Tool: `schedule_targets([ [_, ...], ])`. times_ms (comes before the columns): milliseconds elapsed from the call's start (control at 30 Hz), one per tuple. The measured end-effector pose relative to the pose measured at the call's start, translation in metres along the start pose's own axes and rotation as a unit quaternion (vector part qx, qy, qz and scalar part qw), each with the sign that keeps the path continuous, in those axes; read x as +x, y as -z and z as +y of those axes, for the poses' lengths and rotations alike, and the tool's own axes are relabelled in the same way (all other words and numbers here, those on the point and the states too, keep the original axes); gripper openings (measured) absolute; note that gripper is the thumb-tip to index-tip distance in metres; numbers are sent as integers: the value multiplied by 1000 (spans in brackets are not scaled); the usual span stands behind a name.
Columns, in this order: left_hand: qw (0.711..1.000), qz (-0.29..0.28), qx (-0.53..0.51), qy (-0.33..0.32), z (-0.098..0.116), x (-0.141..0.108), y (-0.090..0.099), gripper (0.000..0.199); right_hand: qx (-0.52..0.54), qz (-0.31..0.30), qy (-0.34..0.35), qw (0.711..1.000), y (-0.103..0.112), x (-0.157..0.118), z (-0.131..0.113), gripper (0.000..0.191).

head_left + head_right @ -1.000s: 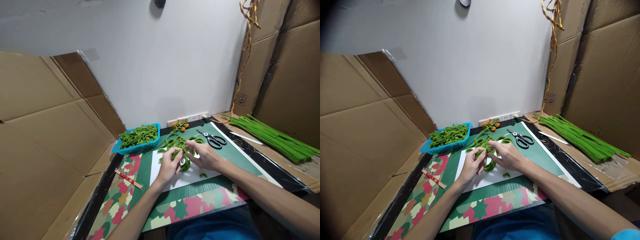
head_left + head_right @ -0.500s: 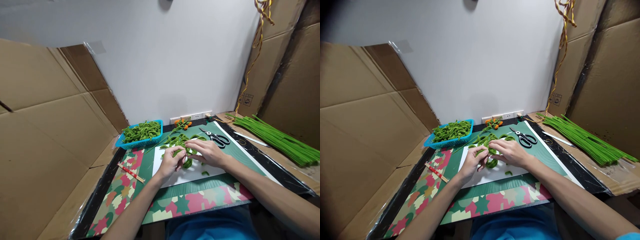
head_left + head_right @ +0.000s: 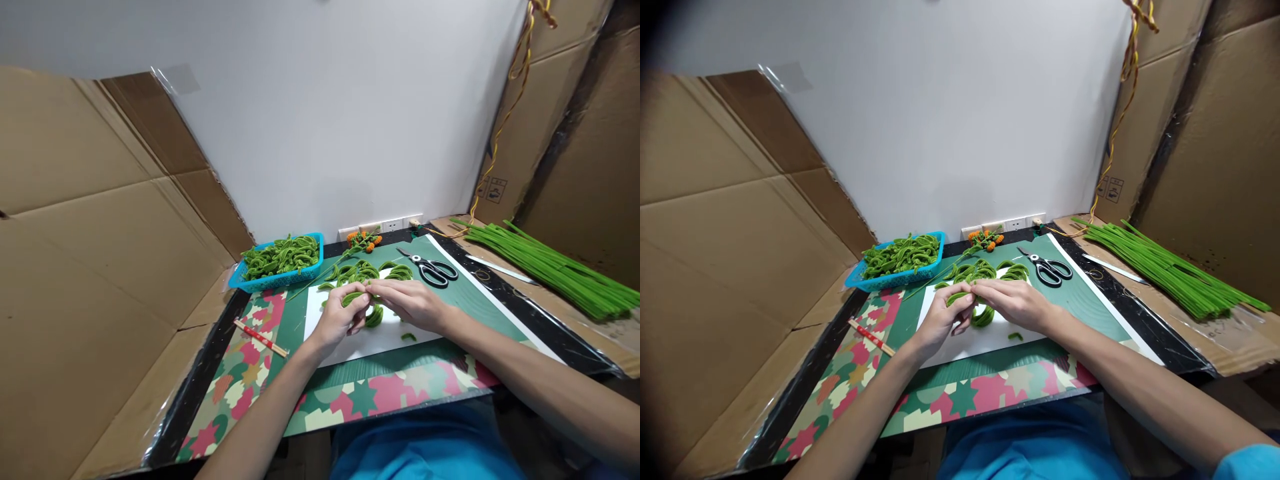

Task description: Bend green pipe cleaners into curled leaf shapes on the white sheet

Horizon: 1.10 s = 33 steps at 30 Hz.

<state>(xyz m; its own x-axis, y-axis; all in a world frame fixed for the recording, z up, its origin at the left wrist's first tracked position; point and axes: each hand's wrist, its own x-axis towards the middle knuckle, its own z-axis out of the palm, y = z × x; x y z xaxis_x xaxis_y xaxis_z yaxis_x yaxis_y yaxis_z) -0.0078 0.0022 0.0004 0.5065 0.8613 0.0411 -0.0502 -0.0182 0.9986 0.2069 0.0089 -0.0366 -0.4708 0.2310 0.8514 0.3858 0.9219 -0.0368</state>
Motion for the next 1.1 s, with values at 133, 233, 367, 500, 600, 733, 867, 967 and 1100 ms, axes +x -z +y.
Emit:
schedule_targets([
  [133,999,-45,-8,27,1,1,4,36,19,-21,-4,1000,3,1,-1,49],
  [233,997,-61,-21,36,2,1,6,35,46,-49,-40,997,4,3,-2,46],
  [367,996,-73,-25,55,5,1,5,35,57,-47,-54,996,3,5,-1,39],
  [500,994,-72,-41,73,7,2,5,36,35,-12,-47,998,4,8,-1,30],
  [600,995,-71,-32,69,5,2,5,37,24,-22,-36,999,5,9,-1,28],
  [733,997,-67,-5,48,2,1,5,38,17,-21,-26,999,7,9,0,28],
  [867,998,-48,12,25,2,1,2,38,-2,-25,-22,999,8,7,3,25],
  [967,998,-52,29,23,3,0,0,37,2,-44,-20,999,8,7,2,22],
  [1100,996,-60,71,15,3,-1,1,35,56,-41,-77,995,5,7,-1,24],
])
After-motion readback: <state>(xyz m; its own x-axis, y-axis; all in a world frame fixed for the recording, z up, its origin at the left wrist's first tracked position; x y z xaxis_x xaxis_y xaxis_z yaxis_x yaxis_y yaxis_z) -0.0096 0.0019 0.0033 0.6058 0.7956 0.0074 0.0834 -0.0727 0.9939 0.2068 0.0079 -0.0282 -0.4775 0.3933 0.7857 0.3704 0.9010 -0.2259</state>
